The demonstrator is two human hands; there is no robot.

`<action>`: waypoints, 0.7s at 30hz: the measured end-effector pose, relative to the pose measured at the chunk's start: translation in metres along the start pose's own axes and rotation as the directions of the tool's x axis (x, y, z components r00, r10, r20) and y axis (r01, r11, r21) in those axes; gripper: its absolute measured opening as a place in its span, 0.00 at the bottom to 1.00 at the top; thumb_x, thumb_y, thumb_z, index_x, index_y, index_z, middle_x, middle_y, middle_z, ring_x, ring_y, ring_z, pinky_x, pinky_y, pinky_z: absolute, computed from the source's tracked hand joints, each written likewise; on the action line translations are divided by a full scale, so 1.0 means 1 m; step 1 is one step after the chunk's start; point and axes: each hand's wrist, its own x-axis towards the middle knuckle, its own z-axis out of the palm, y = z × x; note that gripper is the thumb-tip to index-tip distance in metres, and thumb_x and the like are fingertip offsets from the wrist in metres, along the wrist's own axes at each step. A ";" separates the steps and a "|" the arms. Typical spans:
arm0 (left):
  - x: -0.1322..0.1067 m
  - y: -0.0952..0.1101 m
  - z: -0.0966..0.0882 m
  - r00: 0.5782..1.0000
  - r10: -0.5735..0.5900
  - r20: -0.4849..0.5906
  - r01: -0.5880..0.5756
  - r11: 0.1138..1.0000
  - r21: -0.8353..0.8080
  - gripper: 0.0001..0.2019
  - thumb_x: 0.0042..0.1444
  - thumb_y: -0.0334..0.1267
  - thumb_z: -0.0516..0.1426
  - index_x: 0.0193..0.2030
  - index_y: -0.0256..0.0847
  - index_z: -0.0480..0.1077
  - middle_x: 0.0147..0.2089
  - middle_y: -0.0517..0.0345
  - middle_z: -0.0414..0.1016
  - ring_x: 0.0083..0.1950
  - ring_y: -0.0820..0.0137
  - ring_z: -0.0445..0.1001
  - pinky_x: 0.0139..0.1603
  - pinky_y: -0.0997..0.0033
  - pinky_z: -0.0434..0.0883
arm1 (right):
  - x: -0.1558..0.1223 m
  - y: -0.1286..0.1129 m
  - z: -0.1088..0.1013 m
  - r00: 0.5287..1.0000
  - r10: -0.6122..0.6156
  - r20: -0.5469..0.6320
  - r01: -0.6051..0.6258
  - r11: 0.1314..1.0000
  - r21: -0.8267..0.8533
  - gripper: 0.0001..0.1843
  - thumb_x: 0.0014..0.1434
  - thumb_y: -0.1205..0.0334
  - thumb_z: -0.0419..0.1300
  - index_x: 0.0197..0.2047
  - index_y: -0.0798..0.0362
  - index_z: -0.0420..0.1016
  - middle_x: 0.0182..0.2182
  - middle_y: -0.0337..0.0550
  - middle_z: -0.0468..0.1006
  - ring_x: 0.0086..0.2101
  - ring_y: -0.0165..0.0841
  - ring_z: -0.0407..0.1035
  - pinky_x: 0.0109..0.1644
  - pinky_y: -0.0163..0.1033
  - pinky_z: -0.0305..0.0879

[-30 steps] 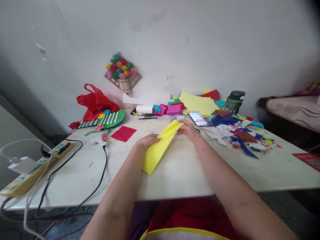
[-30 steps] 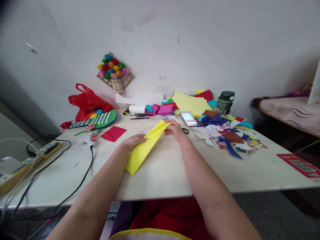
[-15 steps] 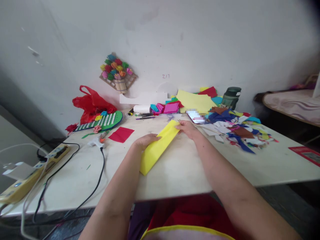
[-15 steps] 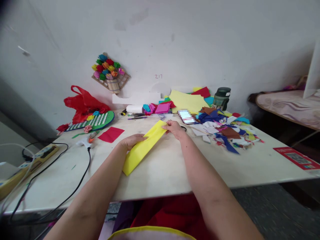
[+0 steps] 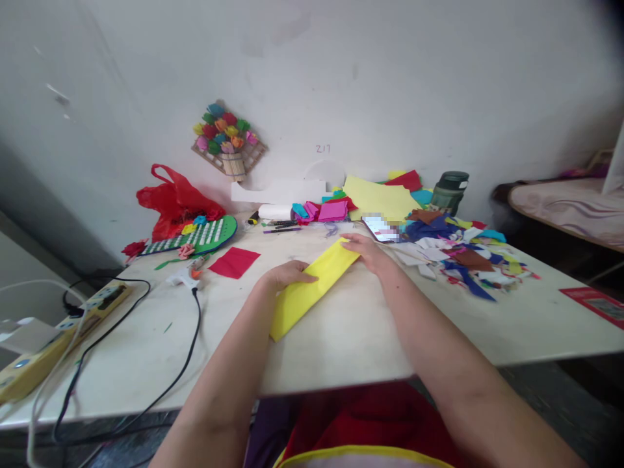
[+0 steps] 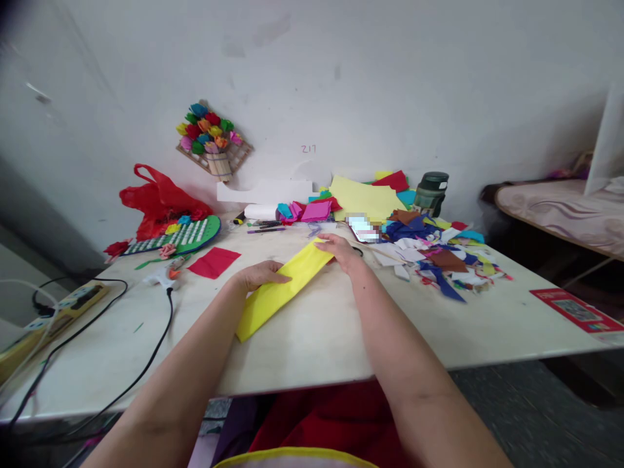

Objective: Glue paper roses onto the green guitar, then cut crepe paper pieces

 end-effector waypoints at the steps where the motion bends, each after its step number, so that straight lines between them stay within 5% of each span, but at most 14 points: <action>1: -0.001 0.002 0.000 1.000 -0.010 0.002 0.010 1.000 0.018 0.18 0.37 0.42 0.65 0.37 0.38 0.76 0.36 0.53 0.78 0.32 0.65 0.75 0.29 0.73 0.69 | -0.002 -0.001 0.000 0.998 0.045 0.040 -0.044 0.999 -0.018 0.22 0.41 0.59 0.67 0.41 0.53 0.72 0.30 0.41 0.77 0.28 0.31 0.71 0.26 0.32 0.65; 5: -0.001 0.011 0.000 0.996 -0.043 -0.073 0.053 0.990 0.134 0.17 0.36 0.43 0.65 0.35 0.38 0.76 0.35 0.52 0.78 0.30 0.65 0.75 0.25 0.74 0.67 | -0.004 0.002 0.006 0.991 0.093 0.091 -0.088 0.994 -0.063 0.14 0.40 0.60 0.68 0.31 0.57 0.74 0.27 0.44 0.78 0.25 0.30 0.70 0.25 0.32 0.65; 11: 0.008 0.027 0.001 0.940 0.097 -0.328 0.094 0.849 0.520 0.17 0.38 0.48 0.62 0.32 0.37 0.75 0.30 0.55 0.76 0.28 0.67 0.72 0.23 0.74 0.61 | 0.000 0.010 0.015 0.999 0.016 0.034 -0.015 1.000 -0.017 0.13 0.42 0.58 0.67 0.29 0.57 0.74 0.25 0.43 0.77 0.25 0.29 0.70 0.28 0.33 0.66; 16: 0.013 0.032 0.001 0.915 0.152 -0.374 0.139 0.751 0.645 0.21 0.43 0.51 0.58 0.39 0.38 0.74 0.38 0.51 0.77 0.34 0.64 0.73 0.28 0.74 0.63 | 0.001 0.011 0.020 0.992 -0.074 -0.104 0.051 0.977 -0.209 0.15 0.46 0.52 0.62 0.31 0.56 0.72 0.22 0.39 0.73 0.20 0.28 0.65 0.17 0.30 0.58; 21: 0.013 0.029 -0.001 0.884 0.201 -0.422 0.201 0.652 0.731 0.22 0.43 0.55 0.57 0.38 0.39 0.74 0.37 0.50 0.76 0.36 0.63 0.72 0.30 0.73 0.62 | 0.000 0.009 0.020 0.973 -0.170 -0.156 0.100 0.922 -0.374 0.15 0.47 0.49 0.58 0.28 0.53 0.70 0.22 0.37 0.71 0.23 0.29 0.66 0.20 0.32 0.62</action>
